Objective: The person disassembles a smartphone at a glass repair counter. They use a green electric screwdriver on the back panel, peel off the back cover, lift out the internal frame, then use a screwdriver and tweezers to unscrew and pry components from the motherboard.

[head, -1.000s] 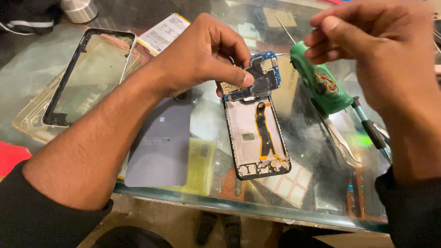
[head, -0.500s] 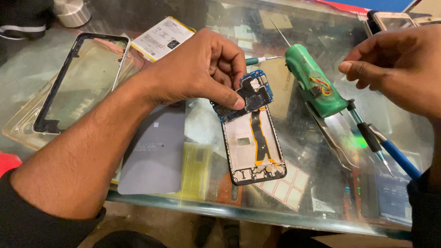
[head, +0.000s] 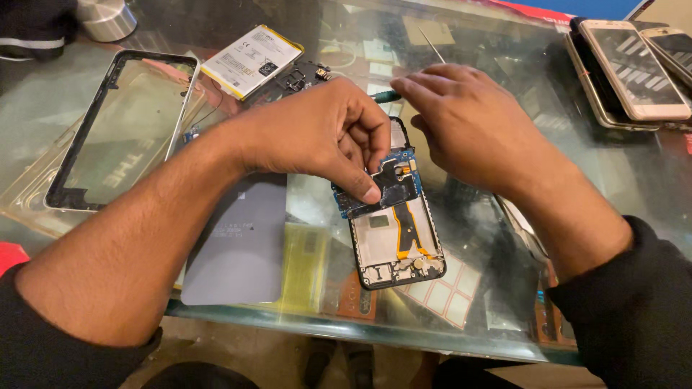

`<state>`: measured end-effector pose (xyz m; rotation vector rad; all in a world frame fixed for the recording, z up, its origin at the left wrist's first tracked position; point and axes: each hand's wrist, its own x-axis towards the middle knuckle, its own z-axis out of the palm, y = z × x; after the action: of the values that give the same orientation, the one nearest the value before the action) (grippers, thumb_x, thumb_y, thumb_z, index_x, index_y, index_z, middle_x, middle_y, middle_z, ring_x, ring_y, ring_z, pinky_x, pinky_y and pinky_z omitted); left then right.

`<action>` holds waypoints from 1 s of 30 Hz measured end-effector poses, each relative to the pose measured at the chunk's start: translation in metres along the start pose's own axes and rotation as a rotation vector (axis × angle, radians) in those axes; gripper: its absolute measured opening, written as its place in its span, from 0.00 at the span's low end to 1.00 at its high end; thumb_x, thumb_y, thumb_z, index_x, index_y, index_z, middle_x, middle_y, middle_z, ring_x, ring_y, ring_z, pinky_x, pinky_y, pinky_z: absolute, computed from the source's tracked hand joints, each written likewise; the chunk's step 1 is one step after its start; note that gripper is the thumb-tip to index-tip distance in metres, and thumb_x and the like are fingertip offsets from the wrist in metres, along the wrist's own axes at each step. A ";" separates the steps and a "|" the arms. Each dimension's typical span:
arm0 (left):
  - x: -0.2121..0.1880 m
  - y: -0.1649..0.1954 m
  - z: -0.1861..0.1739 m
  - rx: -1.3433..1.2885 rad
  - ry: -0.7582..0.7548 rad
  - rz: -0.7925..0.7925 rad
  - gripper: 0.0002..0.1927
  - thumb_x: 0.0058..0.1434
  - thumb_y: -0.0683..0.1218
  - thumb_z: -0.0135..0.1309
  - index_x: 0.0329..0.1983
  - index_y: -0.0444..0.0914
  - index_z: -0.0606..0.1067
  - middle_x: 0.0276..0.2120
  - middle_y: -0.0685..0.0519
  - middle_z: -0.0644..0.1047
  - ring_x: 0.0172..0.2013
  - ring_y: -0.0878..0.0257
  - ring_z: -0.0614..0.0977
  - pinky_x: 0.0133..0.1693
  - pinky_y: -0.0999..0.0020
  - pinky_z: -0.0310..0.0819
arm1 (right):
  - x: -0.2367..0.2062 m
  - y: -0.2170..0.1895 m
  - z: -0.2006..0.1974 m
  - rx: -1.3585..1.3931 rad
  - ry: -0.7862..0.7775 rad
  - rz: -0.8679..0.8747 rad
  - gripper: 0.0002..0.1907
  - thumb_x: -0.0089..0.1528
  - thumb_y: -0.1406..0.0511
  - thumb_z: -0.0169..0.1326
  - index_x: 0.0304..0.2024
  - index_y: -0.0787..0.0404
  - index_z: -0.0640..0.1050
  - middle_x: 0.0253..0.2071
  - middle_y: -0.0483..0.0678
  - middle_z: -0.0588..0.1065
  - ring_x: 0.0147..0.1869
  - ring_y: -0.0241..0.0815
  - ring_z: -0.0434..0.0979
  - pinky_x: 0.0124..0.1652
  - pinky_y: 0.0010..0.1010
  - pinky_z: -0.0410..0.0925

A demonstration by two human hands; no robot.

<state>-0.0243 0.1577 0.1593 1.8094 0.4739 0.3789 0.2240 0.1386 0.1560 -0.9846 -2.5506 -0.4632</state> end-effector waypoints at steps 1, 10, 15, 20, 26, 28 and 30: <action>0.001 -0.001 0.001 0.005 -0.008 0.004 0.12 0.48 0.37 0.71 0.30 0.33 0.77 0.28 0.57 0.81 0.29 0.76 0.82 0.32 0.80 0.76 | 0.003 -0.002 0.006 -0.036 -0.006 -0.012 0.25 0.57 0.73 0.58 0.59 0.68 0.78 0.57 0.56 0.77 0.62 0.56 0.73 0.59 0.45 0.66; 0.003 -0.004 0.002 0.100 0.002 -0.039 0.12 0.46 0.38 0.72 0.29 0.33 0.78 0.26 0.56 0.81 0.26 0.75 0.81 0.29 0.80 0.75 | 0.004 0.001 -0.002 -0.039 0.177 0.103 0.11 0.59 0.77 0.57 0.44 0.65 0.79 0.43 0.55 0.76 0.51 0.56 0.75 0.49 0.44 0.69; 0.002 -0.002 0.001 0.086 0.017 -0.053 0.12 0.46 0.38 0.71 0.29 0.33 0.78 0.26 0.57 0.82 0.26 0.75 0.81 0.30 0.80 0.75 | -0.010 0.003 -0.024 0.548 0.440 0.404 0.05 0.71 0.78 0.53 0.49 0.68 0.74 0.43 0.50 0.75 0.46 0.40 0.76 0.47 0.29 0.69; 0.002 0.003 0.008 0.090 0.024 -0.072 0.11 0.46 0.39 0.71 0.28 0.33 0.78 0.24 0.57 0.81 0.25 0.76 0.80 0.28 0.79 0.73 | -0.031 -0.015 -0.036 1.350 0.548 0.536 0.07 0.68 0.76 0.54 0.47 0.65 0.73 0.33 0.49 0.73 0.32 0.38 0.75 0.36 0.27 0.71; 0.003 0.007 0.017 0.182 0.047 -0.081 0.10 0.47 0.41 0.70 0.26 0.35 0.78 0.22 0.58 0.79 0.23 0.76 0.78 0.25 0.79 0.71 | -0.056 -0.032 -0.042 1.371 0.382 0.509 0.06 0.64 0.75 0.56 0.42 0.69 0.73 0.30 0.54 0.76 0.30 0.41 0.79 0.32 0.31 0.76; 0.002 0.007 0.018 0.199 0.059 -0.114 0.10 0.46 0.42 0.70 0.26 0.35 0.79 0.21 0.58 0.79 0.22 0.75 0.77 0.24 0.78 0.70 | -0.062 -0.035 -0.039 1.241 0.290 0.500 0.06 0.64 0.75 0.57 0.42 0.70 0.74 0.32 0.55 0.77 0.33 0.42 0.82 0.37 0.33 0.79; 0.002 0.008 0.019 0.184 0.054 -0.104 0.10 0.46 0.42 0.70 0.27 0.35 0.79 0.21 0.58 0.79 0.23 0.76 0.78 0.25 0.79 0.71 | -0.066 -0.035 -0.037 1.125 0.214 0.515 0.06 0.63 0.75 0.58 0.41 0.71 0.75 0.35 0.56 0.78 0.36 0.43 0.84 0.41 0.32 0.79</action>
<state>-0.0129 0.1413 0.1617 1.9464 0.6562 0.3216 0.2532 0.0606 0.1533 -0.9524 -1.7607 0.8663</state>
